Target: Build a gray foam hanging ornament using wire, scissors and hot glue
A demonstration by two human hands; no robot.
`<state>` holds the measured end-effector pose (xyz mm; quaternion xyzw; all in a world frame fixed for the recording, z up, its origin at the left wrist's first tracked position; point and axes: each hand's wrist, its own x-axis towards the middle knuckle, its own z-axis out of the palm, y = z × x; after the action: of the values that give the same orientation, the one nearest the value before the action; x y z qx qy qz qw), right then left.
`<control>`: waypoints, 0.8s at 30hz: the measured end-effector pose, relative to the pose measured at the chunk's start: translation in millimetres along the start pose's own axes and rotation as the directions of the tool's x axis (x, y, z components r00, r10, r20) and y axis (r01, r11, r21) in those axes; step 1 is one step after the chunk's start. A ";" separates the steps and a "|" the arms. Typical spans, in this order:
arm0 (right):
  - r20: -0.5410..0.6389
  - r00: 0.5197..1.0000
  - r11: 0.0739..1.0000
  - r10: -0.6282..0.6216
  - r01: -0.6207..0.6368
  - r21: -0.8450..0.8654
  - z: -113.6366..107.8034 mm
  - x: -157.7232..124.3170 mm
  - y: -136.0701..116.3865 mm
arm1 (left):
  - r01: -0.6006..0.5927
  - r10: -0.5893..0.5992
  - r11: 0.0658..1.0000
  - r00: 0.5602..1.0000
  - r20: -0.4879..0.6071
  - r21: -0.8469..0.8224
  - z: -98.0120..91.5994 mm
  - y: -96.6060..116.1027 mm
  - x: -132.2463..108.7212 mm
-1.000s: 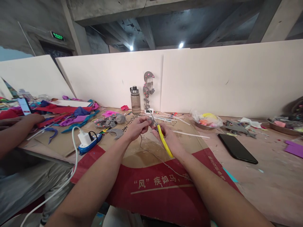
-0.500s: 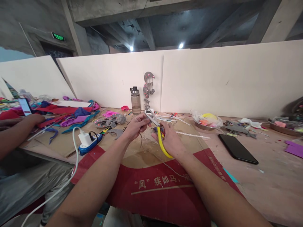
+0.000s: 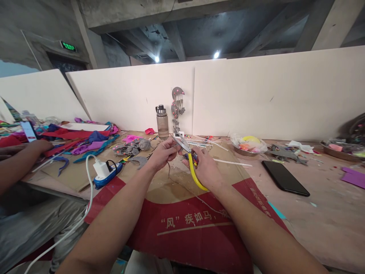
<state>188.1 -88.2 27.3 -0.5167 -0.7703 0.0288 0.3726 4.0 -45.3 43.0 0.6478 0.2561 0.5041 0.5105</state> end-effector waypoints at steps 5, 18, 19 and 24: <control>0.018 1.000 1.000 0.002 -0.003 0.005 -2.4 0.9 -0.8 | -0.003 0.003 1.000 1.000 -0.001 0.000 2.0 2.3 -0.4; 0.023 0.999 0.999 -0.031 0.032 -0.020 -2.7 2.0 1.9 | 0.016 -0.016 1.000 1.000 -0.022 0.007 0.8 2.6 0.3; 0.023 0.999 0.999 -0.035 0.035 -0.007 -3.0 2.0 1.9 | 0.019 -0.019 1.000 0.999 -0.031 0.007 0.3 2.0 0.5; 0.057 0.998 0.991 -0.040 0.032 0.133 -6.4 3.6 0.4 | 0.036 -0.036 0.999 0.996 -0.080 0.002 -1.1 0.9 1.1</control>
<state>191.6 -87.2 33.7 -0.4757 -0.7867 0.0884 0.3835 3.2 -44.2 44.3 0.6233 0.2887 0.5199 0.5077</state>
